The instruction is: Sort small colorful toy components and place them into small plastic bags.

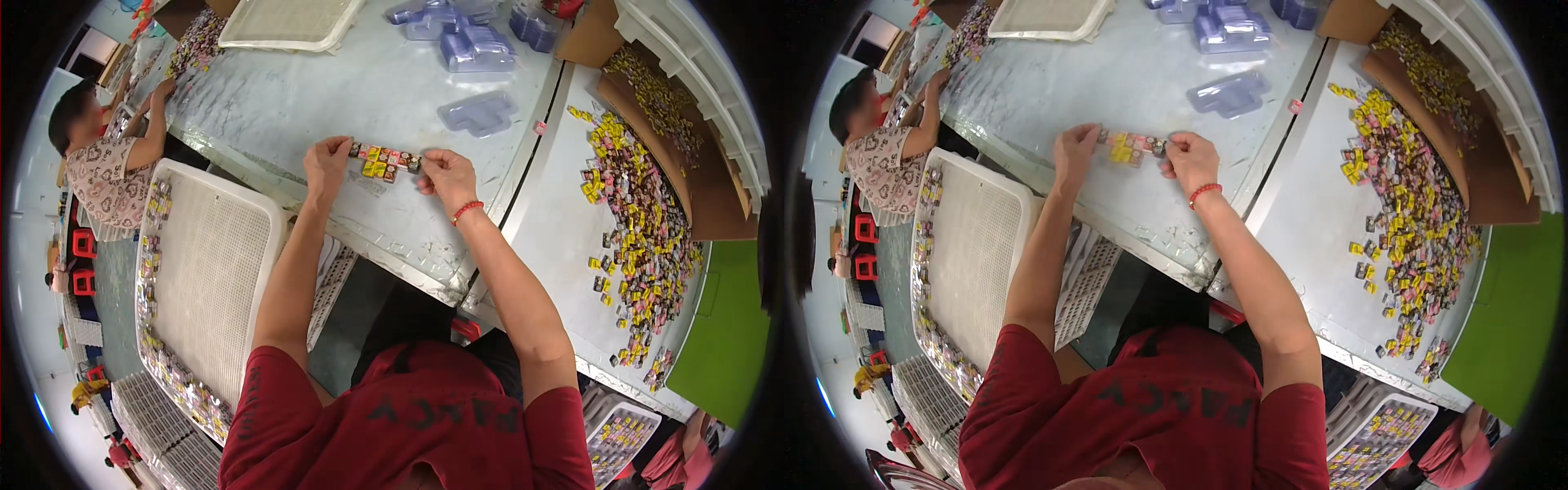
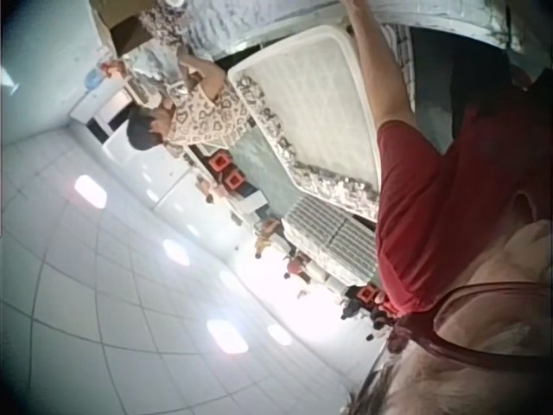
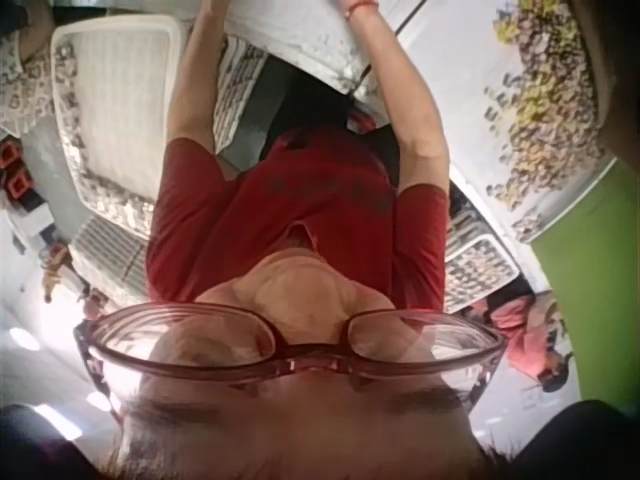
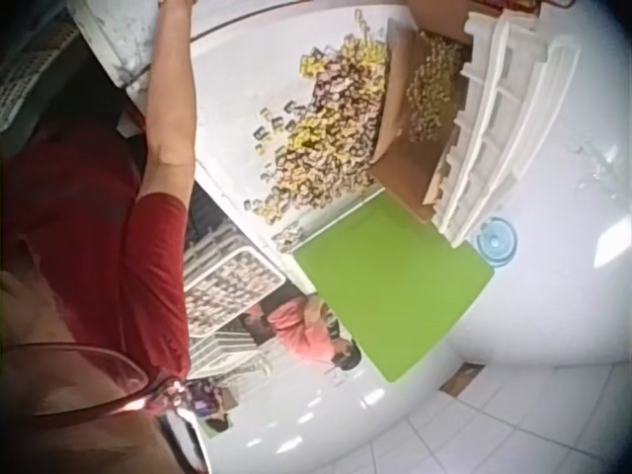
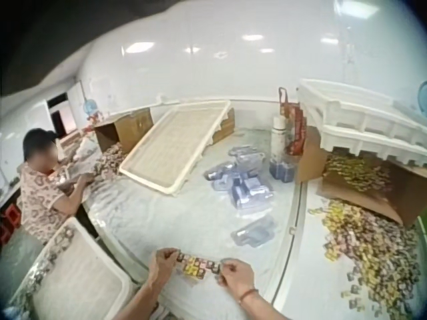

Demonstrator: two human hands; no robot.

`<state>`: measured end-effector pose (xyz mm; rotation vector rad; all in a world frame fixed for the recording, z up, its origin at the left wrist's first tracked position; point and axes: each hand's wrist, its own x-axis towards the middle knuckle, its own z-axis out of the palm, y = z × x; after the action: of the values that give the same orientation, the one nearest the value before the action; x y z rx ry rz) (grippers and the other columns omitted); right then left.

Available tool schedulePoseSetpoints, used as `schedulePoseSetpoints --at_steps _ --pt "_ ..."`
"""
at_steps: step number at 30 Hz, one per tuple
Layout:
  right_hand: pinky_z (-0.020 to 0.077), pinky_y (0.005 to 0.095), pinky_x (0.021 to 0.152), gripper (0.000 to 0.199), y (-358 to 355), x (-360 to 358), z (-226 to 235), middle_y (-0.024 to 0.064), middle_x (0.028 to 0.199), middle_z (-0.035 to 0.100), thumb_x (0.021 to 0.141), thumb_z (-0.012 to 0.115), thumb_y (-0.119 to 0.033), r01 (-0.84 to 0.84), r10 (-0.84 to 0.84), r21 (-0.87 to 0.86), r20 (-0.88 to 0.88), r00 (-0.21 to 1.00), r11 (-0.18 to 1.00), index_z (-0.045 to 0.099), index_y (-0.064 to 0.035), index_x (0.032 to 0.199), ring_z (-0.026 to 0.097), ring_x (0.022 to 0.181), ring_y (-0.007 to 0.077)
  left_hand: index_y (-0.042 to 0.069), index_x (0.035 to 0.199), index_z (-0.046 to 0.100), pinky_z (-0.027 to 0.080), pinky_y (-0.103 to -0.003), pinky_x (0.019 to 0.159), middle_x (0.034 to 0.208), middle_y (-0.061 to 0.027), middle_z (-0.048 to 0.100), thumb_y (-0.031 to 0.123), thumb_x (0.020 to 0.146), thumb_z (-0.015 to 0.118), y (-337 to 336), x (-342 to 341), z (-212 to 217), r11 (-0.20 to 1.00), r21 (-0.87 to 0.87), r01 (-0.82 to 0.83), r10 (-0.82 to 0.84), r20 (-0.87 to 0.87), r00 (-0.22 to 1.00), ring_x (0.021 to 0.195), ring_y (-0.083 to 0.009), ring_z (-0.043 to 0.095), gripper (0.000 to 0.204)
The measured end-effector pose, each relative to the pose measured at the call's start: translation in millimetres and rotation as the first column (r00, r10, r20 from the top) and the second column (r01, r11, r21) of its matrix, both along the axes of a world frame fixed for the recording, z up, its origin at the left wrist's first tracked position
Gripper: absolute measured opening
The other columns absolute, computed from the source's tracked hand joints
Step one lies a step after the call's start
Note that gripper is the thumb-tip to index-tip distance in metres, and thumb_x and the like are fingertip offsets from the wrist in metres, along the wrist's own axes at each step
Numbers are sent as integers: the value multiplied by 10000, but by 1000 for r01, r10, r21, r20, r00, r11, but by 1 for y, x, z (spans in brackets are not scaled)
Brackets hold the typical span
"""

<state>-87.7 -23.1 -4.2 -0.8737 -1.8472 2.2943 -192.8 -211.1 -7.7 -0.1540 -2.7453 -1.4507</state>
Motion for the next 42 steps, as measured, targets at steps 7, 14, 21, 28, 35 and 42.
schedulePoseSetpoints --at_steps 7,14,21,28,35,42 --pt "477 249 492 355 7 27 -7 65 780 629 878 649 -162 11 43 511 -95 995 860 577 26 1171 600 563 123 47 1089 649 484 -340 650 895 -115 646 260 876 635 22 3 10 957 -285 -48 -66 -378 923 716 -241 625 302" --pt "480 265 568 236 39 118 7 70 682 626 885 606 -105 54 -20 619 -63 998 784 621 17 1086 597 582 119 65 804 666 502 -381 731 821 -104 608 164 707 746 177 40 24 812 -358 460 -580 -582 570 868 -273 603 159" --pt "500 277 612 197 48 155 -2 106 743 632 869 610 -63 220 -170 407 -155 973 887 629 15 1048 613 621 170 88 878 700 497 -380 738 871 -122 642 245 796 691 201 6 -16 704 -530 472 -702 -422 573 837 -296 620 177" --pt "477 245 617 182 57 162 -17 49 804 628 887 602 -55 239 -124 462 -266 956 854 631 -4 1059 570 660 108 56 829 705 493 -424 701 829 -136 661 168 819 662 211 3 1 708 -315 632 -706 -294 644 783 -334 631 120" --pt "509 278 677 193 76 141 -6 99 911 653 844 611 -16 256 -13 714 -328 945 652 631 -13 1037 639 786 207 19 880 673 496 -427 691 799 -154 656 89 839 600 207 2 -11 720 -485 497 -694 -514 505 784 -328 642 109" --pt "353 514 996 358 144 27 -14 155 1247 503 820 625 -123 274 -1 962 -274 962 -20 553 -25 1156 439 1212 359 3 775 665 484 -367 579 691 -138 653 190 811 695 206 0 -2 813 -108 572 -578 -268 771 603 -282 629 193"
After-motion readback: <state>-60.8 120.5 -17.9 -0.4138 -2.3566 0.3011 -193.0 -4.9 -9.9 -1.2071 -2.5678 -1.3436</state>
